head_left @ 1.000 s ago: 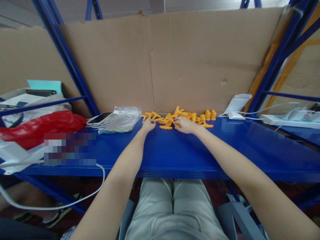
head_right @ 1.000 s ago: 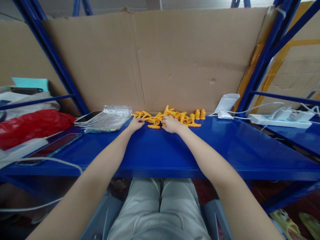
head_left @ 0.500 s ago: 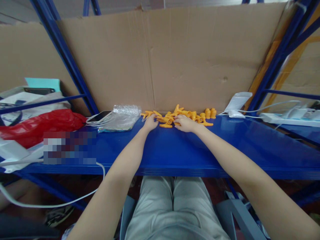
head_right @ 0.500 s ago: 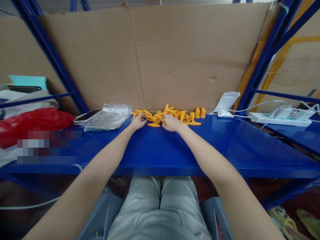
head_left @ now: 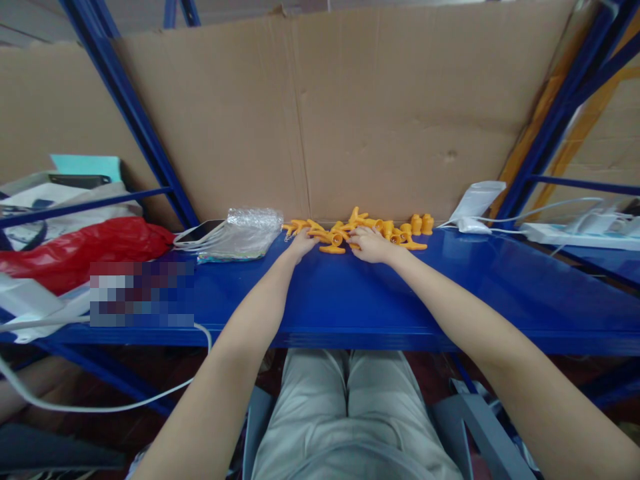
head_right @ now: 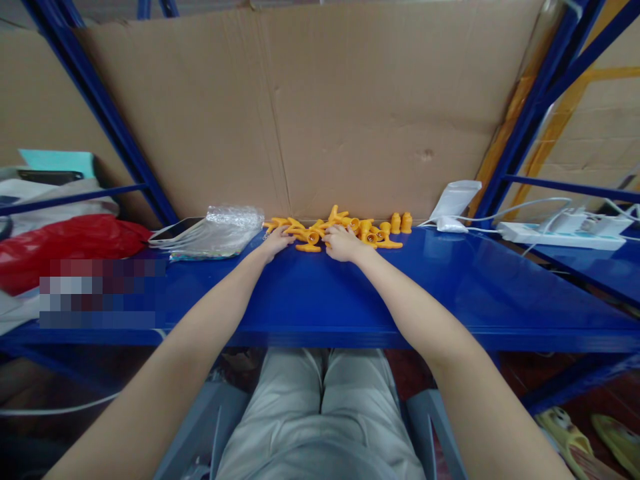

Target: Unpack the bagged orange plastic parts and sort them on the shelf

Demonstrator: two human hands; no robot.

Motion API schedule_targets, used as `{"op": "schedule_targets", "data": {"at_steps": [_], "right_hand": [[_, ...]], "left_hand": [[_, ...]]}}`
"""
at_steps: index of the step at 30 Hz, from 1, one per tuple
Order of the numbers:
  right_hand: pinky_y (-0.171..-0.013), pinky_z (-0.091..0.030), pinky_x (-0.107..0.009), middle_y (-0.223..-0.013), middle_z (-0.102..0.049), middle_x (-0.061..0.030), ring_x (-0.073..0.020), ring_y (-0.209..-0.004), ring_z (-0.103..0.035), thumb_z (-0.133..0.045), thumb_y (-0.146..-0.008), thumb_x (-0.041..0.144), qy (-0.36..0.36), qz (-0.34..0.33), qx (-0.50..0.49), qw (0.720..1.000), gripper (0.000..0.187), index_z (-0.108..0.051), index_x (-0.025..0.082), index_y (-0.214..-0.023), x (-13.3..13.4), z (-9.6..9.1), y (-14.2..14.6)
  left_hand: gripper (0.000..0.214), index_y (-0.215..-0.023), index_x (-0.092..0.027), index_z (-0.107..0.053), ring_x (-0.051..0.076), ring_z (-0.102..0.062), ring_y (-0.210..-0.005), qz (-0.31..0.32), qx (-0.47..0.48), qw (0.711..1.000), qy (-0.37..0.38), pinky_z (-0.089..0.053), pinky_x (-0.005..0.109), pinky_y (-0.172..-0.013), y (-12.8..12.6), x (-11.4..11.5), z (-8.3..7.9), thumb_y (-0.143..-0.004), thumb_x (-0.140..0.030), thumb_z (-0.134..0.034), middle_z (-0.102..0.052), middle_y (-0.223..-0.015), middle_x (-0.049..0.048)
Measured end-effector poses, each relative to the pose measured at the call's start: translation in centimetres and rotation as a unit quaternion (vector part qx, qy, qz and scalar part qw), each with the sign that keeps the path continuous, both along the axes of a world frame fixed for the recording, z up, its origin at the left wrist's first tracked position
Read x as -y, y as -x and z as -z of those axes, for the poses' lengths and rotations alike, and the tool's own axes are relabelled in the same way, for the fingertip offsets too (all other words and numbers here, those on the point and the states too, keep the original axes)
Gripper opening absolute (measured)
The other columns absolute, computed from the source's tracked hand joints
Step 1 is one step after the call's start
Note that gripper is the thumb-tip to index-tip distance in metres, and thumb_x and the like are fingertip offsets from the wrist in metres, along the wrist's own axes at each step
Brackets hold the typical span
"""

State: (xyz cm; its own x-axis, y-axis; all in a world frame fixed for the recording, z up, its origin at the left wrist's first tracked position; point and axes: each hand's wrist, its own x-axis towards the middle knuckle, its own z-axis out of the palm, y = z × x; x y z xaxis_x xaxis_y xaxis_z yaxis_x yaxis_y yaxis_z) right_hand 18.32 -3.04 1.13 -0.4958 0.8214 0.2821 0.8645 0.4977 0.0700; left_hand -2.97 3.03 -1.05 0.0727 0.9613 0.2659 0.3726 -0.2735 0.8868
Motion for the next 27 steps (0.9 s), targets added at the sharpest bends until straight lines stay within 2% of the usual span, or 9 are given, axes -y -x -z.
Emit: {"op": "schedule_targets", "data": {"at_steps": [3, 7, 11, 15, 19, 23, 27], "right_hand": [[-0.115, -0.02, -0.069, -0.146, -0.054, -0.015, -0.0375, -0.144, -0.034, -0.049, -0.087, 0.016, -0.011, 0.005, 0.012, 1.0, 0.049, -0.065, 0.018, -0.133, 0.2, 0.2, 0.3], [-0.117, -0.011, -0.07, -0.149, -0.051, -0.0147, -0.0336, -0.146, -0.033, -0.044, -0.085, 0.01, -0.026, -0.015, 0.021, 0.999, 0.057, -0.06, 0.018, -0.139, 0.6, 0.7, 0.8], [-0.118, -0.003, -0.068, -0.149, -0.051, -0.0124, -0.0305, -0.147, -0.032, -0.041, -0.086, 0.009, -0.033, -0.021, 0.039, 0.998, 0.059, -0.057, 0.019, -0.142, 1.2, 1.2, 1.6], [-0.118, 0.005, -0.068, -0.15, -0.051, -0.0104, -0.0289, -0.147, -0.033, -0.039, -0.088, 0.009, -0.032, -0.02, 0.051, 0.998, 0.06, -0.054, 0.022, -0.145, 1.4, 1.7, 2.1], [-0.117, 0.007, -0.069, -0.151, -0.049, -0.0107, -0.0281, -0.148, -0.033, -0.036, -0.089, 0.009, -0.021, -0.024, 0.038, 0.999, 0.061, -0.051, 0.02, -0.147, 1.3, 1.8, 2.2], [-0.117, 0.009, -0.068, -0.153, -0.047, -0.0115, -0.0269, -0.148, -0.032, -0.033, -0.089, 0.008, -0.008, -0.024, 0.029, 0.999, 0.062, -0.048, 0.016, -0.148, 1.3, 1.8, 2.3], [-0.118, 0.007, -0.067, -0.151, -0.049, -0.0115, -0.0269, -0.146, -0.036, -0.036, -0.087, 0.007, -0.013, -0.026, 0.025, 0.999, 0.063, -0.05, 0.019, -0.147, 1.3, 1.8, 2.3]], "left_hand": [[0.034, -0.106, -0.014, -0.068, 0.021, -0.067, -0.109, -0.018, -0.013, 1.0, -0.013, -0.049, 0.036, -0.101, 0.4, -0.8, 0.6, -0.074, -0.005, -0.062, -0.073, -0.113, 0.0085], [0.044, -0.118, -0.017, -0.067, 0.025, -0.06, -0.123, -0.036, -0.121, 0.991, -0.053, -0.045, 0.038, -0.108, 0.5, -1.4, 1.1, -0.075, -0.01, -0.063, -0.068, -0.127, 0.0097], [0.051, -0.127, -0.024, -0.066, 0.029, -0.045, -0.14, -0.041, -0.296, 0.945, -0.133, -0.035, 0.045, -0.117, 0.1, -0.9, 1.1, -0.078, -0.011, -0.06, -0.055, -0.146, 0.0087], [0.049, -0.136, -0.029, -0.06, 0.033, -0.04, -0.143, -0.049, -0.397, 0.906, -0.137, -0.032, 0.053, -0.116, -0.7, 0.3, 0.8, -0.087, -0.021, -0.057, -0.044, -0.155, 0.0084], [0.047, -0.134, -0.025, -0.059, 0.03, -0.041, -0.142, -0.031, -0.413, 0.898, -0.146, -0.035, 0.048, -0.116, -1.4, 1.2, 0.2, -0.087, -0.023, -0.058, -0.047, -0.152, 0.01], [0.041, -0.124, -0.021, -0.061, 0.027, -0.052, -0.131, -0.013, -0.414, 0.896, -0.159, -0.041, 0.045, -0.11, -1.9, 1.9, -0.4, -0.084, -0.016, -0.058, -0.063, -0.133, 0.011], [0.038, -0.117, -0.021, -0.062, 0.027, -0.059, -0.122, -0.014, -0.408, 0.895, -0.179, -0.044, 0.044, -0.107, -2.2, 2.1, -0.5, -0.08, -0.01, -0.058, -0.068, -0.122, 0.0103]]}}
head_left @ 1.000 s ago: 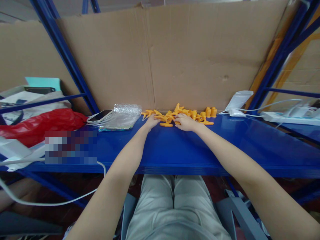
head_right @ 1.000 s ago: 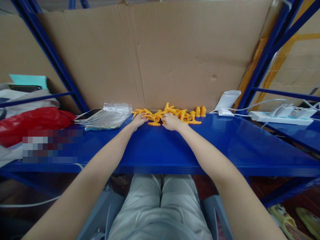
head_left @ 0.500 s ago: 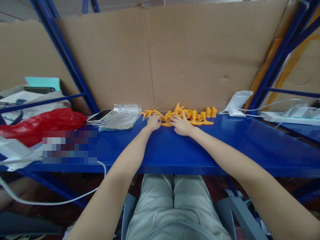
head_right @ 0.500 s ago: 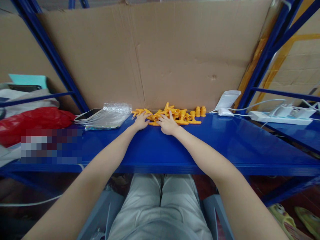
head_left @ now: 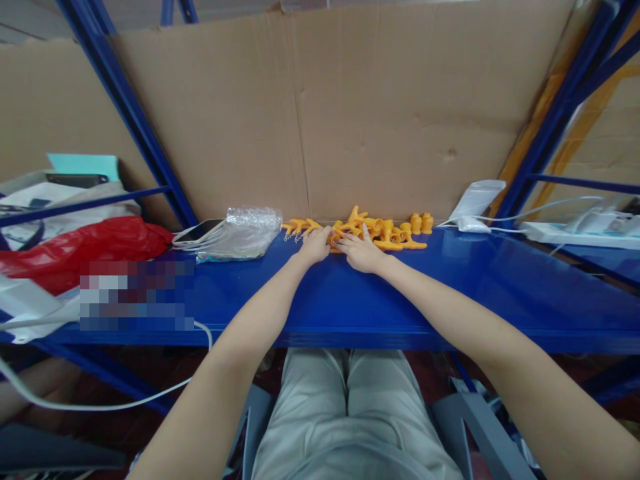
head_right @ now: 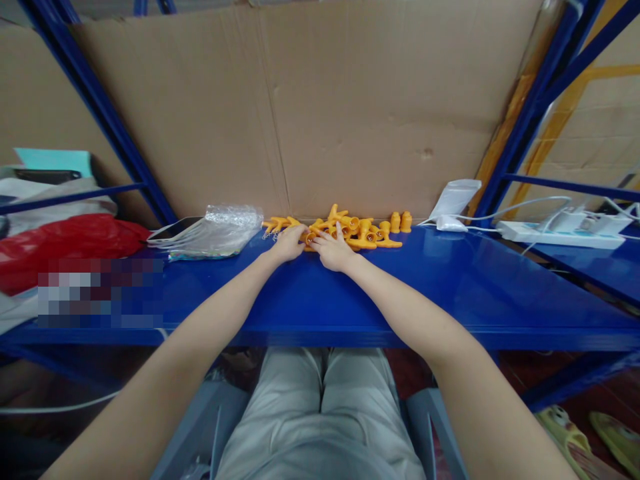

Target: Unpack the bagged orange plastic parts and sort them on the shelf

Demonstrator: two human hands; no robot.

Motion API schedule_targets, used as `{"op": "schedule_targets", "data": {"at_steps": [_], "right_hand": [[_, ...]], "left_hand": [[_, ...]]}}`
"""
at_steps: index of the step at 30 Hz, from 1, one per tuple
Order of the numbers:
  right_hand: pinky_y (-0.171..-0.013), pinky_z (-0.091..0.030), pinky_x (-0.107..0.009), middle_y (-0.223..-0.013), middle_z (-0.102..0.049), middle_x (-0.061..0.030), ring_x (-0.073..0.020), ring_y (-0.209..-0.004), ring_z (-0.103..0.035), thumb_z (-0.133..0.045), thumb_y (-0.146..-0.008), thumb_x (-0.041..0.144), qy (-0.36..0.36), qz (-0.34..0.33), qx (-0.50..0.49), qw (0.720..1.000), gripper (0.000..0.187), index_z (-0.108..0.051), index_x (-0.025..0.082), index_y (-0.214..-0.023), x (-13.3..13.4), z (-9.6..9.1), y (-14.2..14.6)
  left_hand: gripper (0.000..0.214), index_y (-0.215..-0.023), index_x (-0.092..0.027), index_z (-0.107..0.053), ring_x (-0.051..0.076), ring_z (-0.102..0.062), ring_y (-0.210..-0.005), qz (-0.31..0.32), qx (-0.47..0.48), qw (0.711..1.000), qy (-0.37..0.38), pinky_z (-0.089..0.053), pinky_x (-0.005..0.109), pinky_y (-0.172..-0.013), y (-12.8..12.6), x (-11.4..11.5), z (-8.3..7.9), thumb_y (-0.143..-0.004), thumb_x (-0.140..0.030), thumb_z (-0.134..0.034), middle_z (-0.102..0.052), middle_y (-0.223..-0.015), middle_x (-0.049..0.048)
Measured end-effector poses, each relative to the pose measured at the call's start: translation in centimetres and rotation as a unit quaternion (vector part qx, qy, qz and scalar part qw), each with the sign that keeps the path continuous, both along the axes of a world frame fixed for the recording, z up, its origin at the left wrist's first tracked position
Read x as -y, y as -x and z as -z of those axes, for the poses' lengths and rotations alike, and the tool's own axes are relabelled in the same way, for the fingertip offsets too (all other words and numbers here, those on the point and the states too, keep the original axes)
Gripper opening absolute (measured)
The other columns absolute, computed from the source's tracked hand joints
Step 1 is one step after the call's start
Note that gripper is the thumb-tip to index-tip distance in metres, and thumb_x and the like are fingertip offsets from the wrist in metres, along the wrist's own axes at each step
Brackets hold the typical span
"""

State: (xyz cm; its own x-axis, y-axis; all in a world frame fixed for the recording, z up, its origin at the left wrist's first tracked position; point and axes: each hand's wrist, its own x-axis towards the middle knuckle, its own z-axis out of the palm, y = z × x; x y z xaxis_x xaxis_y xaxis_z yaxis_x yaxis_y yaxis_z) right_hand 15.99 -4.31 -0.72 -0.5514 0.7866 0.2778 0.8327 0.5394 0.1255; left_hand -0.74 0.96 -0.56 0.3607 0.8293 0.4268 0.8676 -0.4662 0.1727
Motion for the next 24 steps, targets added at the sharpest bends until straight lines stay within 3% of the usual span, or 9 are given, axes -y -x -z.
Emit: {"op": "schedule_targets", "data": {"at_steps": [7, 13, 18, 24], "right_hand": [[-0.118, 0.002, -0.067, -0.137, -0.062, -0.0166, -0.029, -0.137, -0.047, -0.038, -0.09, 0.011, -0.05, -0.008, -0.029, 0.998, 0.045, -0.063, 0.015, -0.127, 0.0, -0.1, -0.2], [-0.117, -0.003, -0.067, -0.126, -0.066, -0.0219, -0.0337, -0.123, -0.057, -0.039, -0.098, 0.026, -0.125, 0.022, -0.111, 0.986, 0.037, -0.057, 0.011, -0.126, 0.4, -1.4, -0.1], [-0.117, -0.006, -0.068, -0.125, -0.066, -0.0185, -0.0334, -0.122, -0.058, -0.034, -0.099, 0.025, -0.127, 0.016, -0.126, 0.984, 0.037, -0.055, 0.013, -0.127, 0.0, -2.0, -0.7], [-0.117, -0.019, -0.063, -0.119, -0.066, -0.0156, -0.0308, -0.118, -0.059, -0.034, -0.099, 0.029, -0.137, -0.035, -0.137, 0.98, 0.035, -0.057, 0.014, -0.121, -1.0, -2.1, -1.9]], "left_hand": [[0.025, -0.099, -0.02, -0.069, 0.031, -0.061, -0.115, 0.023, 0.039, 0.998, -0.032, -0.043, 0.046, -0.105, 0.2, -0.7, 0.3, -0.075, -0.013, -0.068, -0.071, -0.11, 0.0099], [0.023, -0.099, -0.015, -0.065, 0.027, -0.061, -0.107, 0.093, 0.088, 0.988, -0.089, -0.046, 0.041, -0.099, -0.8, 0.4, -0.6, -0.079, -0.009, -0.059, -0.068, -0.106, 0.0117], [0.028, -0.1, -0.016, -0.063, 0.026, -0.059, -0.103, 0.132, 0.06, 0.982, -0.118, -0.046, 0.041, -0.096, -1.7, 1.8, -1.3, -0.077, -0.004, -0.051, -0.065, -0.102, 0.0102], [0.032, -0.11, -0.016, -0.061, 0.024, -0.059, -0.108, 0.159, 0.088, 0.977, -0.107, -0.045, 0.039, -0.099, -1.9, 2.0, -1.2, -0.082, -0.004, -0.052, -0.066, -0.11, 0.0095]]}}
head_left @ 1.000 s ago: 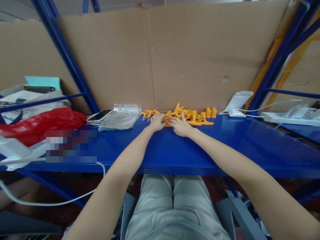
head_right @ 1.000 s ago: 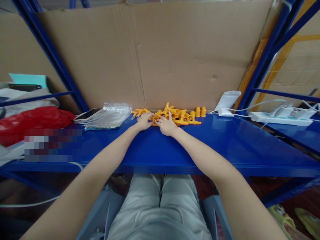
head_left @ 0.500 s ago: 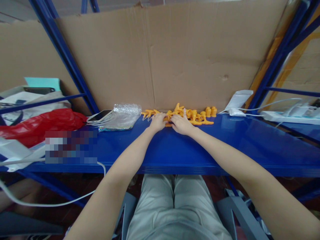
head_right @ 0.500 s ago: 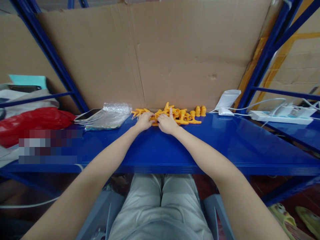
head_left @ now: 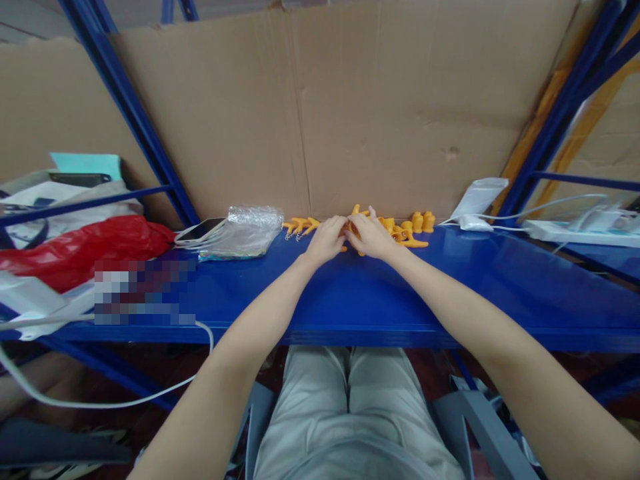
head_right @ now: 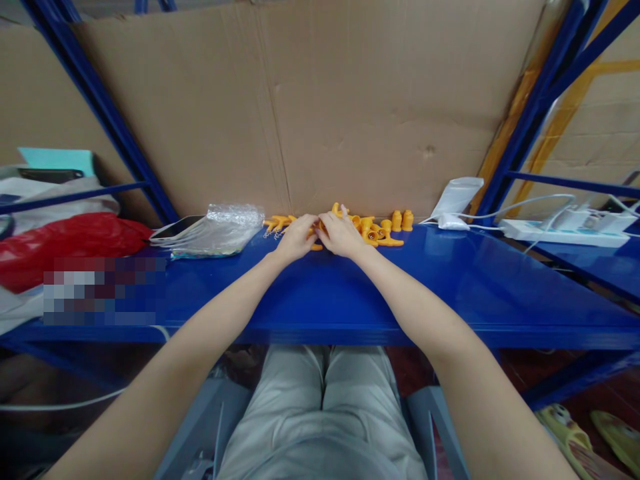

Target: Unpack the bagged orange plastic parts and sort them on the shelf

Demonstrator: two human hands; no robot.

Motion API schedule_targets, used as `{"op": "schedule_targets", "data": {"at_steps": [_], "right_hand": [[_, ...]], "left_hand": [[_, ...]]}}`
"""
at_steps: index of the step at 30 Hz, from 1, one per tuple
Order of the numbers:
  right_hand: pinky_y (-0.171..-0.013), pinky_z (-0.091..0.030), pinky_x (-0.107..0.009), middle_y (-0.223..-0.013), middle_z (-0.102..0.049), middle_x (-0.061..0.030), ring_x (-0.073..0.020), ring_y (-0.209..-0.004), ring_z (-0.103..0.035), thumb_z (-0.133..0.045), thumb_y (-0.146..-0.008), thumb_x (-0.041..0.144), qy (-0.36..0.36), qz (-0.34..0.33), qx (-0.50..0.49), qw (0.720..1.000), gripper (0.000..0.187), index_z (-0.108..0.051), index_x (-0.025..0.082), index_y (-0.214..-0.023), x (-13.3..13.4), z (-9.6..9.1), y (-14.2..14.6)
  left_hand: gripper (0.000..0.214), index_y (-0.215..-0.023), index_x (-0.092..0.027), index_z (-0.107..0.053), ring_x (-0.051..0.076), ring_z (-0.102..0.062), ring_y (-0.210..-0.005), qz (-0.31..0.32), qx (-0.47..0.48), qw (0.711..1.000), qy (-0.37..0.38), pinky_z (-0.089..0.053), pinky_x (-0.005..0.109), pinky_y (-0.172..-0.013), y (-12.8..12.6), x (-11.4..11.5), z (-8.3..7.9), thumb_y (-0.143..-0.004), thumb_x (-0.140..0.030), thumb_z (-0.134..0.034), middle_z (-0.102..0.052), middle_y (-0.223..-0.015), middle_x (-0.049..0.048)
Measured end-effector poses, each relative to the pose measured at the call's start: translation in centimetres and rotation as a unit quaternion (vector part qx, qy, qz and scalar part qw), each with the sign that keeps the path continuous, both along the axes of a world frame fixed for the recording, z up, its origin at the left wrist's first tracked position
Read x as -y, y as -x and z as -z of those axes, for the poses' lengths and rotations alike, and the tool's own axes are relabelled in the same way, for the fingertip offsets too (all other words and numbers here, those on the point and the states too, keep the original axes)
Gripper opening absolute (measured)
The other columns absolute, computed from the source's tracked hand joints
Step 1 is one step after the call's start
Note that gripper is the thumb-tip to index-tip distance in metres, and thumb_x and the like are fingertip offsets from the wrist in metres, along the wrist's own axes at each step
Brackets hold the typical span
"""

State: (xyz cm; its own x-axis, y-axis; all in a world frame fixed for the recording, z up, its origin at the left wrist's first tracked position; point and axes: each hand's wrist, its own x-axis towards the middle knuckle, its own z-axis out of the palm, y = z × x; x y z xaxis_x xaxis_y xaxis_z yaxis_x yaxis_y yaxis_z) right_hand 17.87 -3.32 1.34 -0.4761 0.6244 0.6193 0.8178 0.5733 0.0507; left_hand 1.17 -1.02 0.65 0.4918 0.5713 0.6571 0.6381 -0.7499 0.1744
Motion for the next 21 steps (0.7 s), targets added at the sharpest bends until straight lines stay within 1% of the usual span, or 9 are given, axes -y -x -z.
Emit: {"op": "schedule_targets", "data": {"at_steps": [2, 5, 6, 8, 10, 12, 14, 18, 21], "right_hand": [[-0.117, -0.02, -0.062, -0.119, -0.066, -0.0158, -0.0302, -0.117, -0.059, -0.034, -0.099, 0.029, -0.008, -0.016, -0.004, 1.0, 0.036, -0.057, 0.014, -0.121, -0.1, -0.1, -0.4], [-0.118, -0.02, -0.059, -0.114, -0.067, -0.0147, -0.0288, -0.112, -0.06, -0.036, -0.098, 0.031, -0.01, -0.03, 0.006, 0.999, 0.037, -0.06, 0.014, -0.12, 0.0, -0.3, -0.8], [-0.119, -0.021, -0.058, -0.111, -0.068, -0.0136, -0.0281, -0.11, -0.06, -0.037, -0.098, 0.033, -0.009, -0.033, 0.012, 0.999, 0.036, -0.061, 0.015, -0.118, 0.0, -0.3, -0.8], [-0.118, -0.023, -0.057, -0.106, -0.068, -0.0114, -0.0269, -0.106, -0.061, -0.039, -0.097, 0.033, -0.008, -0.036, 0.02, 0.999, 0.034, -0.063, 0.017, -0.114, 0.0, -0.3, -0.9], [-0.117, -0.025, -0.056, -0.105, -0.069, -0.0106, -0.0259, -0.103, -0.062, -0.041, -0.097, 0.033, -0.01, -0.039, 0.02, 0.999, 0.031, -0.063, 0.017, -0.111, 0.0, -0.3, -0.8], [-0.118, -0.025, -0.055, -0.106, -0.069, -0.0111, -0.0252, -0.102, -0.062, -0.042, -0.097, 0.032, -0.014, -0.042, 0.014, 0.999, 0.03, -0.064, 0.017, -0.111, -0.1, -0.4, -0.8], [-0.118, -0.024, -0.054, -0.106, -0.069, -0.0115, -0.0247, -0.101, -0.063, -0.043, -0.097, 0.033, -0.017, -0.044, 0.01, 0.999, 0.031, -0.064, 0.015, -0.112, -0.1, -0.5, -0.9], [-0.118, -0.024, -0.055, -0.105, -0.07, -0.0115, -0.0252, -0.1, -0.064, -0.043, -0.096, 0.034, -0.021, -0.045, 0.018, 0.999, 0.034, -0.064, 0.015, -0.114, -0.2, -1.0, -1.3], [-0.118, -0.024, -0.056, -0.109, -0.07, -0.0124, -0.0257, -0.104, -0.063, -0.043, -0.096, 0.034, -0.014, -0.037, 0.015, 0.999, 0.035, -0.063, 0.015, -0.119, -0.5, -1.2, -1.9]], "left_hand": [[0.027, -0.109, -0.016, -0.062, 0.024, -0.06, -0.108, 0.003, 0.006, 1.0, 0.021, -0.045, 0.038, -0.099, 0.1, -0.3, 0.2, -0.084, -0.008, -0.055, -0.066, -0.111, 0.0101], [0.011, -0.095, -0.016, -0.066, 0.026, -0.063, -0.103, -0.021, -0.014, 0.997, 0.068, -0.046, 0.041, -0.098, 0.4, -0.7, 0.5, -0.087, -0.016, -0.059, -0.069, -0.102, 0.0108], [0.009, -0.092, -0.017, -0.067, 0.027, -0.062, -0.106, -0.035, -0.018, 0.997, 0.069, -0.045, 0.044, -0.1, 0.6, -0.8, 0.5, -0.087, -0.018, -0.059, -0.069, -0.104, 0.0109], [0.011, -0.092, -0.02, -0.069, 0.029, -0.057, -0.119, -0.069, -0.001, 0.997, 0.043, -0.039, 0.049, -0.106, 1.2, -0.9, 0.4, -0.086, -0.017, -0.06, -0.067, -0.12, 0.0108], [0.019, -0.096, -0.022, -0.069, 0.03, -0.046, -0.134, -0.108, 0.037, 0.993, 0.011, -0.033, 0.053, -0.111, 1.7, -0.8, 0.2, -0.084, -0.011, -0.059, -0.058, -0.139, 0.0094], [0.028, -0.1, -0.023, -0.07, 0.031, -0.042, -0.139, -0.14, 0.067, 0.988, 0.007, -0.031, 0.053, -0.113, 2.2, -0.8, 0.0, -0.082, -0.007, -0.056, -0.051, -0.148, 0.009], [0.033, -0.104, -0.022, -0.07, 0.03, -0.047, -0.136, -0.149, 0.078, 0.985, 0.03, -0.035, 0.05, -0.112, 2.5, -0.8, -0.2, -0.082, -0.005, -0.053, -0.055, -0.144, 0.0101], [0.032, -0.109, -0.021, -0.07, 0.028, -0.062, -0.118, -0.142, 0.079, 0.983, 0.085, -0.044, 0.041, -0.105, 2.5, -0.9, -0.4, -0.085, -0.01, -0.054, -0.07, -0.12, 0.0099], [0.028, -0.108, -0.023, -0.071, 0.027, -0.064, -0.112, -0.144, 0.079, 0.983, 0.08, -0.046, 0.04, -0.103, 2.4, -0.9, -0.5, -0.085, -0.015, -0.057, -0.072, -0.112, 0.008]]}}
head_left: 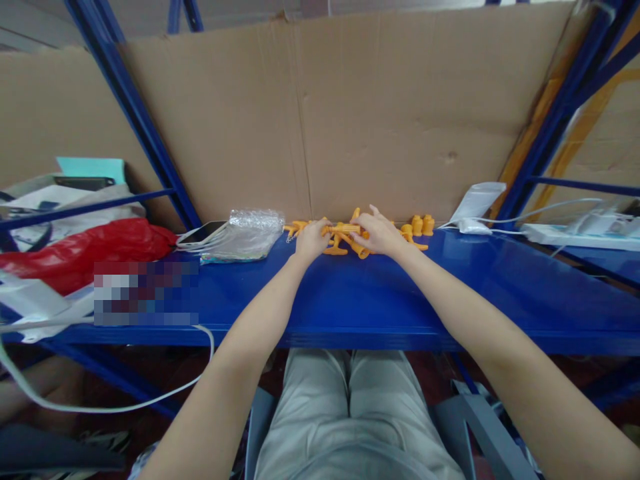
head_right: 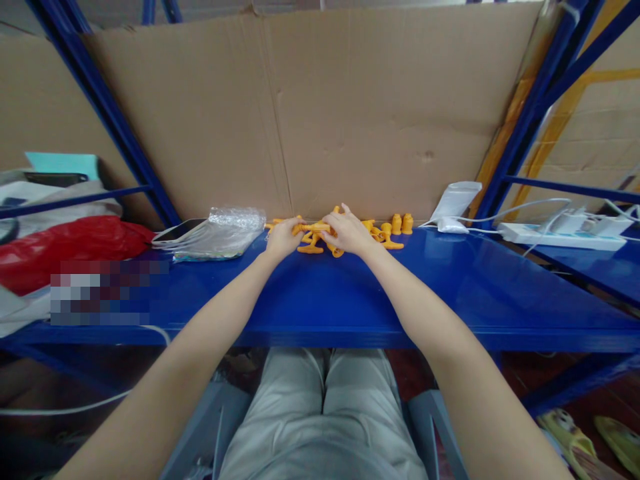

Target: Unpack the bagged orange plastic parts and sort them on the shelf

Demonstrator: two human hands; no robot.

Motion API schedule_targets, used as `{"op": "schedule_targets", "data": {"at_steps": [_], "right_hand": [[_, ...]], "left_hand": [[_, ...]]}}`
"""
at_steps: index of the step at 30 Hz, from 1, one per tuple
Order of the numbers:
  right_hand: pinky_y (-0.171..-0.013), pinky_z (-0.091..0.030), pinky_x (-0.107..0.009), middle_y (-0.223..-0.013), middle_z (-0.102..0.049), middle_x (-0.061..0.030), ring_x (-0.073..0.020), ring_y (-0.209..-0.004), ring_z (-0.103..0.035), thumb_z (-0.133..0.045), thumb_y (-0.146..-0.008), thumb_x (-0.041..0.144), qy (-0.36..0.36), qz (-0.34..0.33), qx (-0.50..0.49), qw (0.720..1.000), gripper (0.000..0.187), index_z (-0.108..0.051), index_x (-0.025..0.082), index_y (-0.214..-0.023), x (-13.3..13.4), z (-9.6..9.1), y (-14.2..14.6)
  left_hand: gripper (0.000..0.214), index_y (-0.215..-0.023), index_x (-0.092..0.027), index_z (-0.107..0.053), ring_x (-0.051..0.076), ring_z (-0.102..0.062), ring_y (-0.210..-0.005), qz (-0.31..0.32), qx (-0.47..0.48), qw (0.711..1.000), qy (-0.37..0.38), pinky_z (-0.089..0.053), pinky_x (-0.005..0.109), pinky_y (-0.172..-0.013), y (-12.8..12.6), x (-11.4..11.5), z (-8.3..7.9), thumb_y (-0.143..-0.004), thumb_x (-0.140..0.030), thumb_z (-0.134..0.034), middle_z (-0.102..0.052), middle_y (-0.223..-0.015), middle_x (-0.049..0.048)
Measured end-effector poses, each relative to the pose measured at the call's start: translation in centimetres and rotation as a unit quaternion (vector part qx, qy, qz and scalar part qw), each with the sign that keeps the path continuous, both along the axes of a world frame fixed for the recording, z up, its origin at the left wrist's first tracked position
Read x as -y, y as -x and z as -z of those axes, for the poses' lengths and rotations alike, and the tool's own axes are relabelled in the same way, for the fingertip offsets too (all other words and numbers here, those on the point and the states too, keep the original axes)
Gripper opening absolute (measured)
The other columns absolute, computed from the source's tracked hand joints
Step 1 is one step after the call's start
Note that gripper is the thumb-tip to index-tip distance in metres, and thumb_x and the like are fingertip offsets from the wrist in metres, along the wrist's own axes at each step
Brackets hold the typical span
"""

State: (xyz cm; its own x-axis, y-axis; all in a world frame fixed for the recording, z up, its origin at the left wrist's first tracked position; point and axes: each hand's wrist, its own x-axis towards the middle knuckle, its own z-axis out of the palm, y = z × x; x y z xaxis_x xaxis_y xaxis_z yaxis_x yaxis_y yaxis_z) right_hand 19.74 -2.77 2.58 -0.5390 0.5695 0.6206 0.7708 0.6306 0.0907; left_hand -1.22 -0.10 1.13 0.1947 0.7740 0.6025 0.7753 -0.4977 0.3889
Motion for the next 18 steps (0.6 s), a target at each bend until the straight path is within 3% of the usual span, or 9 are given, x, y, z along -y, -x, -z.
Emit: {"op": "schedule_targets", "data": {"at_steps": [7, 13, 18], "right_hand": [[-0.111, -0.031, -0.057, -0.116, -0.067, -0.0148, -0.0295, -0.115, -0.058, -0.053, -0.091, 0.029, 0.046, 0.057, 0.037, 0.997, 0.033, -0.066, 0.016, -0.119, -0.1, -0.6, -1.3], [-0.111, -0.027, -0.064, -0.114, -0.064, -0.0154, -0.0308, -0.113, -0.056, -0.056, -0.089, 0.027, 0.051, 0.112, 0.055, 0.991, 0.028, -0.071, 0.016, -0.11, 0.5, -0.9, -2.1], [-0.112, -0.024, -0.067, -0.12, -0.063, -0.0159, -0.0317, -0.118, -0.055, -0.053, -0.09, 0.026, 0.057, 0.117, 0.032, 0.991, 0.032, -0.067, 0.016, -0.117, 0.6, -0.7, -2.0]], "left_hand": [[0.029, -0.109, -0.022, -0.069, 0.024, -0.063, -0.11, 0.06, -0.004, 0.997, -0.044, -0.047, 0.036, -0.101, -0.4, 0.6, -0.1, -0.083, -0.018, -0.059, -0.069, -0.109, 0.0069], [0.022, -0.105, -0.021, -0.069, 0.023, -0.063, -0.102, 0.117, -0.012, 0.991, -0.063, -0.047, 0.035, -0.097, -1.5, 1.6, -0.3, -0.085, -0.018, -0.061, -0.067, -0.103, 0.0067], [0.021, -0.107, -0.019, -0.068, 0.02, -0.062, -0.098, 0.123, -0.007, 0.989, -0.084, -0.048, 0.033, -0.094, -2.1, 2.2, -0.3, -0.088, -0.019, -0.059, -0.066, -0.101, 0.006]]}}
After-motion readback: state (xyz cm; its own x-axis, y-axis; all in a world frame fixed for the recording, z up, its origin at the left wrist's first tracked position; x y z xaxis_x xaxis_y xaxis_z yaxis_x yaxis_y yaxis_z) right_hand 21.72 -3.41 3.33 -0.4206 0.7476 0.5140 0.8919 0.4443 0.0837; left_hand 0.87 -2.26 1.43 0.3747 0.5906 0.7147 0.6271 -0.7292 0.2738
